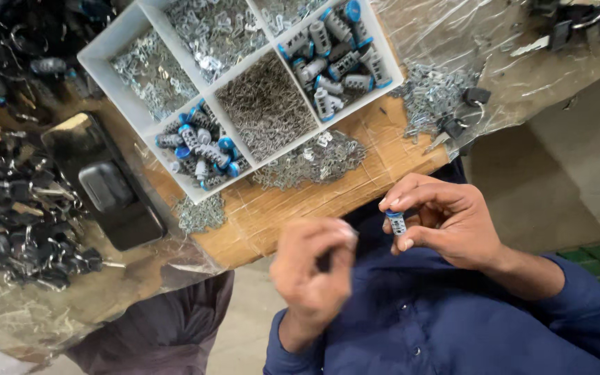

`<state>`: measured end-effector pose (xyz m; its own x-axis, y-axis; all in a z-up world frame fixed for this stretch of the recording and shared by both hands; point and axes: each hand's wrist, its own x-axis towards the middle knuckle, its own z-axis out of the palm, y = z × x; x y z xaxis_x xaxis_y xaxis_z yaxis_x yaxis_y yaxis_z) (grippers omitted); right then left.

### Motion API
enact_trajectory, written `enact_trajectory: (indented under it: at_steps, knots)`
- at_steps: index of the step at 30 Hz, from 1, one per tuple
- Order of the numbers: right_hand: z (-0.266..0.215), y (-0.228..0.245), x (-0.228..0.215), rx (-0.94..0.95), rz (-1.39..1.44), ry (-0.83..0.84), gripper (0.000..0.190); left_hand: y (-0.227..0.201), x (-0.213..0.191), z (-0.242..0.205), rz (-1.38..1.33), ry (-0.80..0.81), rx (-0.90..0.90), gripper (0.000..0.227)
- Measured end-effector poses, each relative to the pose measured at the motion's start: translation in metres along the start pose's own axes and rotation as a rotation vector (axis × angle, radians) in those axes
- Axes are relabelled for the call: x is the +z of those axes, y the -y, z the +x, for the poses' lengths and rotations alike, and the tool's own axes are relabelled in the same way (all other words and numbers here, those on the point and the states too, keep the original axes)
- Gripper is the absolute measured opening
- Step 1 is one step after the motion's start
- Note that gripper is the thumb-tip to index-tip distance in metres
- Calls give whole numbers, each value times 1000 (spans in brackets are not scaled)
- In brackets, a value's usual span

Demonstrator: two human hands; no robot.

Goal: The person assembles small keyring components by hand, inserting metal pins into blue and gray plastic housings and attaching split rings. They repeatedly pick parts from a compartmentalized tray and piles on the table, then place finished keyrings into a basket.

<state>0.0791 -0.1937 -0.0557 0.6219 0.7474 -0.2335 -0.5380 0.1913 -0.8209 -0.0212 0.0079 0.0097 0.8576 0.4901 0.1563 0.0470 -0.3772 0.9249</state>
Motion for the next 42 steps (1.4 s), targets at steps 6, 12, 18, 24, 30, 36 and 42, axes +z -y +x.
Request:
enact_trajectory:
  at_steps: [6,12,18,24,30,36,42]
  knots:
    - [2,-5,2,21,-20,42,39,-3,7,-5,-52,118,105,27]
    - [1,-3,9,60,-36,48,37,6,-7,-11,-14,278,100,37]
    - [10,-9,12,44,-119,293,43,-5,-24,-18,3,161,-95,29]
    - [1,-29,-5,134,-21,11,40,11,-21,-15,841,-29,129,42]
    - [3,-38,-10,94,115,-39,42,23,-44,-20,678,74,397,24]
    - [15,-44,-2,105,51,5,40,24,-28,-30,24,-162,243,14]
    - [22,-31,25,46,70,87,38,8,-14,-32,39,-198,348,15]
